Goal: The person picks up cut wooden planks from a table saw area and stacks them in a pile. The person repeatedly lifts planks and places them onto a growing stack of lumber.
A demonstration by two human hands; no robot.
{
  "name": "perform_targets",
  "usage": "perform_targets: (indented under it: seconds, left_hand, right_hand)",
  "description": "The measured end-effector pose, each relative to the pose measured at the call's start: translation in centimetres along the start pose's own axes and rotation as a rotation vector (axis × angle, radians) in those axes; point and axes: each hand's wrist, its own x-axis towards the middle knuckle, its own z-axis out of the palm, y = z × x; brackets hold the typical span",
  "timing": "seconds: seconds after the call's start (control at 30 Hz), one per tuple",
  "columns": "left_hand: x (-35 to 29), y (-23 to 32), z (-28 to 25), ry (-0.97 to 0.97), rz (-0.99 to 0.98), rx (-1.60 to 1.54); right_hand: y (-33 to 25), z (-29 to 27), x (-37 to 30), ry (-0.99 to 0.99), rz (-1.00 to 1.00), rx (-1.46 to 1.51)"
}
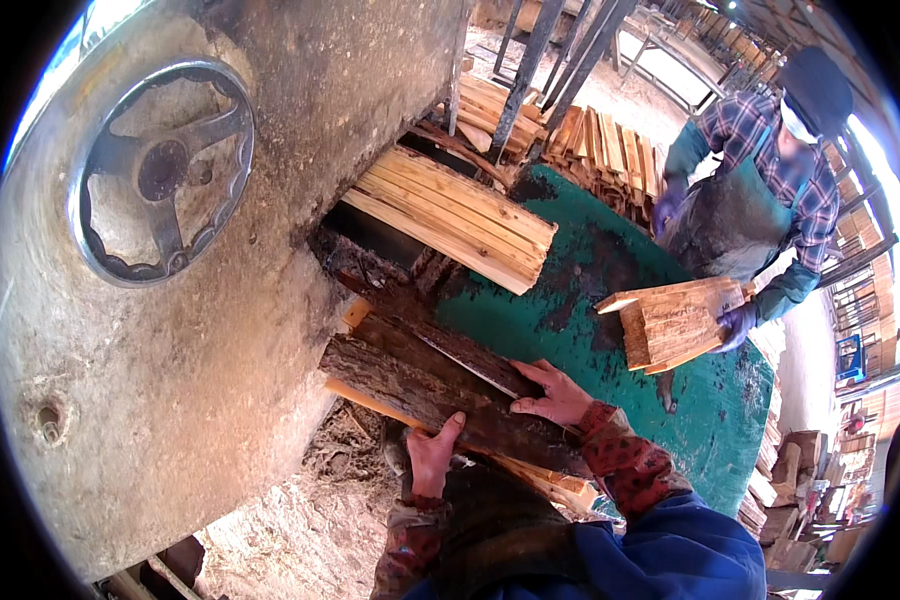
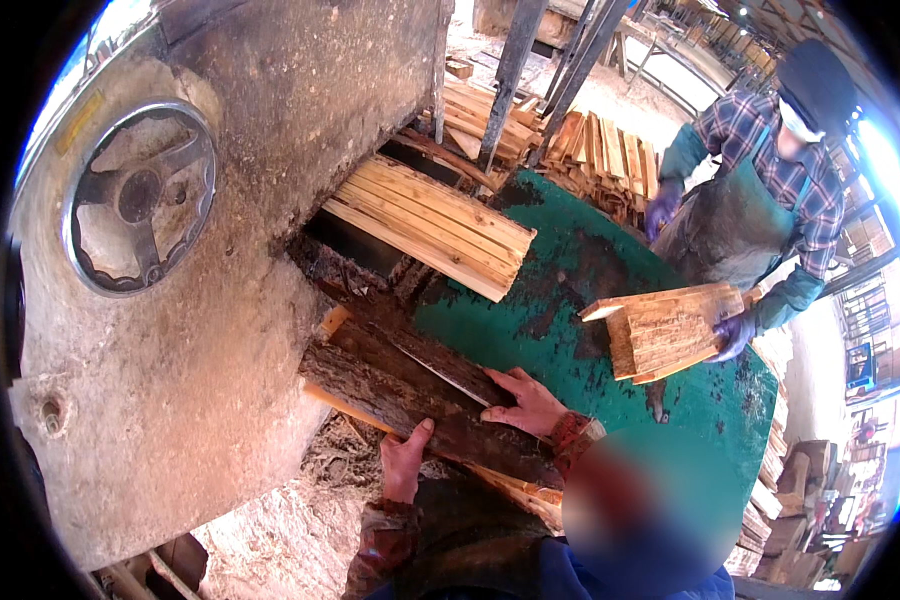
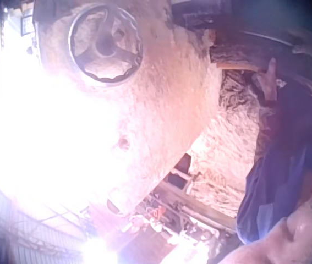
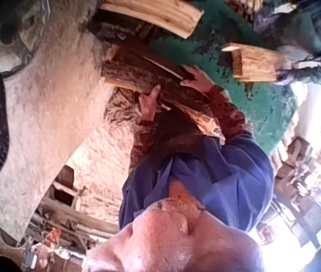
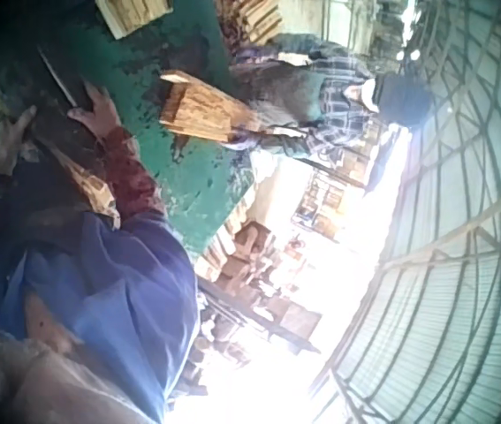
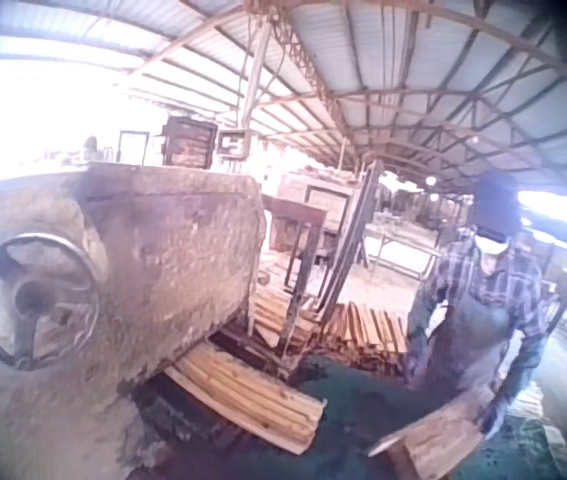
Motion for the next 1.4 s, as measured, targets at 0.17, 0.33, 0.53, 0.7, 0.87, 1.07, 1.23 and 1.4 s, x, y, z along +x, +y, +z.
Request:
perform_targets:
  seconds: [0.17, 0.33, 0.53, 0.7, 0.87, 1.07, 1.23, 1.4]
  left_hand:
    - [0.2, -0.8, -0.7, 0.002, -0.020, 0.026]
    - [-0.2, -0.1, -0.3, -0.003, -0.005, 0.014]
    - [-0.1, -0.1, -0.2, 0.010, 0.012, 0.002]
    - [0.2, -0.5, -0.3, 0.016, 0.011, -0.003]
    - [0.0, 0.1, -0.1, -0.003, -0.024, -0.009]
    - [-0.1, 0.1, 0.0, 0.005, -0.010, 0.013]
    - [0.5, -1.9, -0.9, 0.045, 0.030, 0.005]
    - [0.1, -0.2, 0.0, 0.079, 0.022, 0.069]
  right_hand:
    - [-0.1, -1.3, -1.5, -0.032, -0.079, 0.033]
    - [1.1, -2.4, -4.2, -0.086, -0.050, -0.063]
    - [-1.1, -1.4, -4.1, -0.004, -0.058, -0.255]
    - [-2.6, 1.9, -2.6, 0.100, -0.064, -0.337]
    - [-2.6, 2.3, -2.4, 0.145, -0.060, -0.336]
    - [-2.4, 2.0, -2.3, 0.151, -0.086, -0.323]
    - [-4.3, -4.2, 1.7, 0.343, -0.249, -0.228]
    - [2.4, -14.1, 13.4, 0.622, -0.150, -0.265]
